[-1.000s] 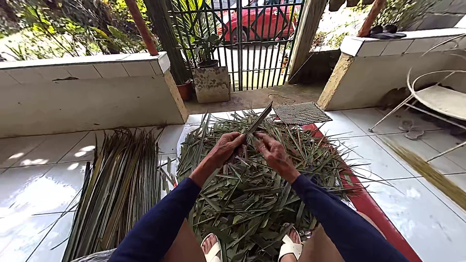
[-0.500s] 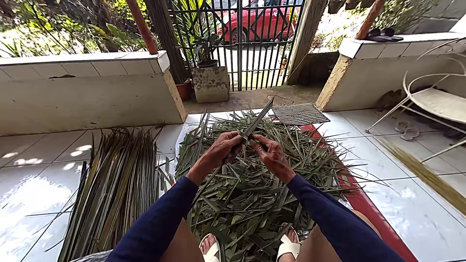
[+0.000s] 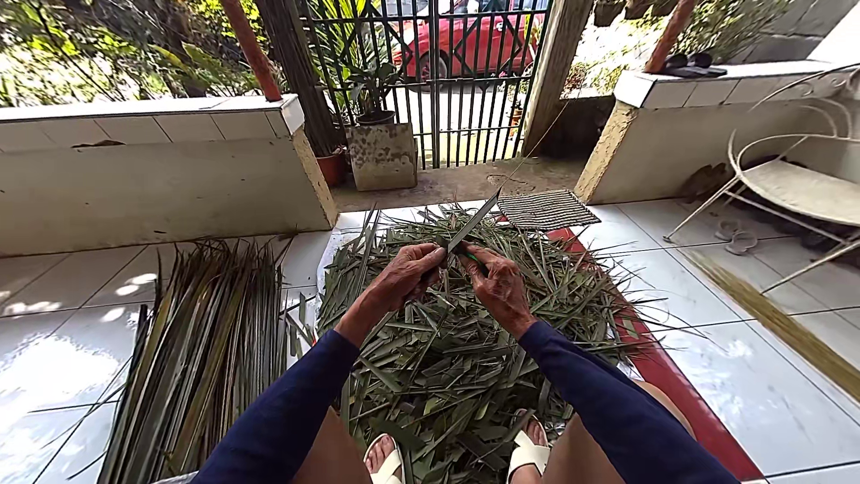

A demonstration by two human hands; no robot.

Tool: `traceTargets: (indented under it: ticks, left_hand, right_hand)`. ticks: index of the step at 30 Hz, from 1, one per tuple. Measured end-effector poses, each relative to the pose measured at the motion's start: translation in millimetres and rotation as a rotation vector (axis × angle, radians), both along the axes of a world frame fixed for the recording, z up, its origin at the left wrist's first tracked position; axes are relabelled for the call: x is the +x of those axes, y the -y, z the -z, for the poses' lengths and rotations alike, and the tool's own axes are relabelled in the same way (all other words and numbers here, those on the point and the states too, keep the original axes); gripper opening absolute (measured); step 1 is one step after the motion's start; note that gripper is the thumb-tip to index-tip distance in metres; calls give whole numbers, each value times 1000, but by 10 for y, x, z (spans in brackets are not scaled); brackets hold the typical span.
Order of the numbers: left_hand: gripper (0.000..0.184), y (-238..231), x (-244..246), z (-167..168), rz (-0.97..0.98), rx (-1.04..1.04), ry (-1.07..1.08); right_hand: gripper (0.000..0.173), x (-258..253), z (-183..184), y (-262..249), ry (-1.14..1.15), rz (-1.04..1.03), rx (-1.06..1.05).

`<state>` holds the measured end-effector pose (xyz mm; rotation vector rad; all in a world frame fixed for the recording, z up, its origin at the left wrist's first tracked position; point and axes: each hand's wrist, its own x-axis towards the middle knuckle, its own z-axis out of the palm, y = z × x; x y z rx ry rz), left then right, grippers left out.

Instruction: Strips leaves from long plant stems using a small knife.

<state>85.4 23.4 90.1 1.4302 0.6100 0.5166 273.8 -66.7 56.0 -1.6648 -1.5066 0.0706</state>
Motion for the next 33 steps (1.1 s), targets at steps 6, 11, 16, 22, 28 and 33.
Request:
traceTargets:
  ticks: [6, 11, 16, 22, 28, 33]
  left_hand:
    - [31, 24, -57, -17, 38, 45, -41]
    - [31, 36, -144, 2, 64, 49, -79]
    - [30, 33, -233, 29, 66, 25, -117]
    - [42, -19, -203, 55, 10, -83, -72]
    - [41, -49, -66, 1, 106, -216, 42]
    - [40, -83, -19, 18, 235, -316, 145]
  right_hand:
    - [36, 125, -74, -52, -54, 83, 21]
    - [37, 338, -157, -92, -148, 93, 35]
    - [37, 711, -162, -244, -230, 215, 74]
    - [37, 450, -179, -59, -318, -24, 69]
    - [34, 43, -23, -51, -284, -235, -31]
    - [34, 48, -4, -45, -259, -245, -2]
